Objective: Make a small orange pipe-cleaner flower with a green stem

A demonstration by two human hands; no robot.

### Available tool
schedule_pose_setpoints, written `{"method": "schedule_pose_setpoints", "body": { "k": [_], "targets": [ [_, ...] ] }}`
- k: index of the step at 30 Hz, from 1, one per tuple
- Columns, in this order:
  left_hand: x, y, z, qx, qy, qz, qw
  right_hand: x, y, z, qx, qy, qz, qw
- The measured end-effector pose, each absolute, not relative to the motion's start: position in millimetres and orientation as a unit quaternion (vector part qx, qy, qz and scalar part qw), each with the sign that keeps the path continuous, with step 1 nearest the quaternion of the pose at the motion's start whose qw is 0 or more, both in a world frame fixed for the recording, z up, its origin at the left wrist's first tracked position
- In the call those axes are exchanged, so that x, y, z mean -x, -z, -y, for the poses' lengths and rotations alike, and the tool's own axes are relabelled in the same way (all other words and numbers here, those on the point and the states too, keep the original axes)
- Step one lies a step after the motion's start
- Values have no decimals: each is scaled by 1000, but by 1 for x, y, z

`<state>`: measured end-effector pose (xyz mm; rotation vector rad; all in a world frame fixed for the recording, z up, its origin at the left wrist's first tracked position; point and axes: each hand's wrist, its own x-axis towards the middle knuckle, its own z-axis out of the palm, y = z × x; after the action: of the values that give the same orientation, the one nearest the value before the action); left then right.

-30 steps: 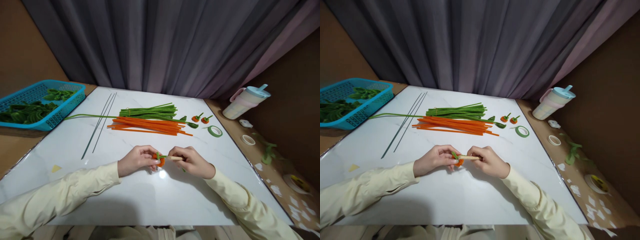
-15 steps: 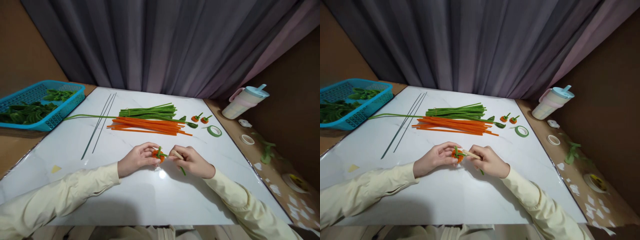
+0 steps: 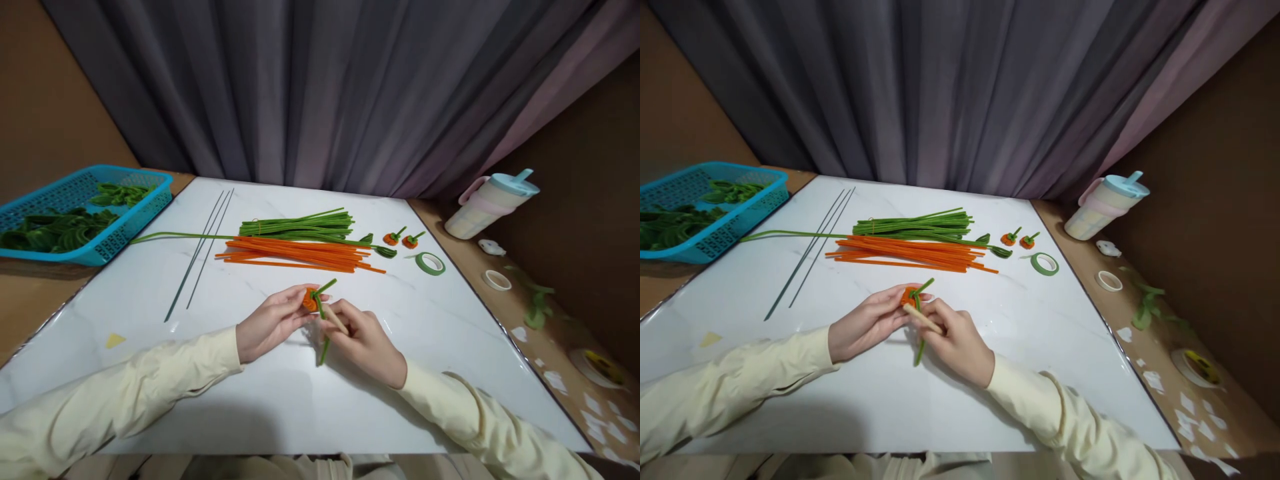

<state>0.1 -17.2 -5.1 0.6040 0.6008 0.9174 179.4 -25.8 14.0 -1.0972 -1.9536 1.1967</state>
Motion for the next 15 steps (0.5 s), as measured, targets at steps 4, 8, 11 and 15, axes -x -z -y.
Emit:
{"method": "schedule_pose_setpoints", "body": {
  "k": [4,8,11,15],
  "targets": [
    [-1,1,19,-280,-412,-286,818,-177,-10,29,390,-424,763,293],
    [-1,0,19,-294,-410,-302,808,-180,-9,26,400,-387,770,314],
    [-1,2,18,-309,-407,-307,803,-184,-11,24,377,-360,787,331],
    [0,4,17,-306,-403,-328,798,-190,-13,23,364,-314,797,365]
  ]
}}
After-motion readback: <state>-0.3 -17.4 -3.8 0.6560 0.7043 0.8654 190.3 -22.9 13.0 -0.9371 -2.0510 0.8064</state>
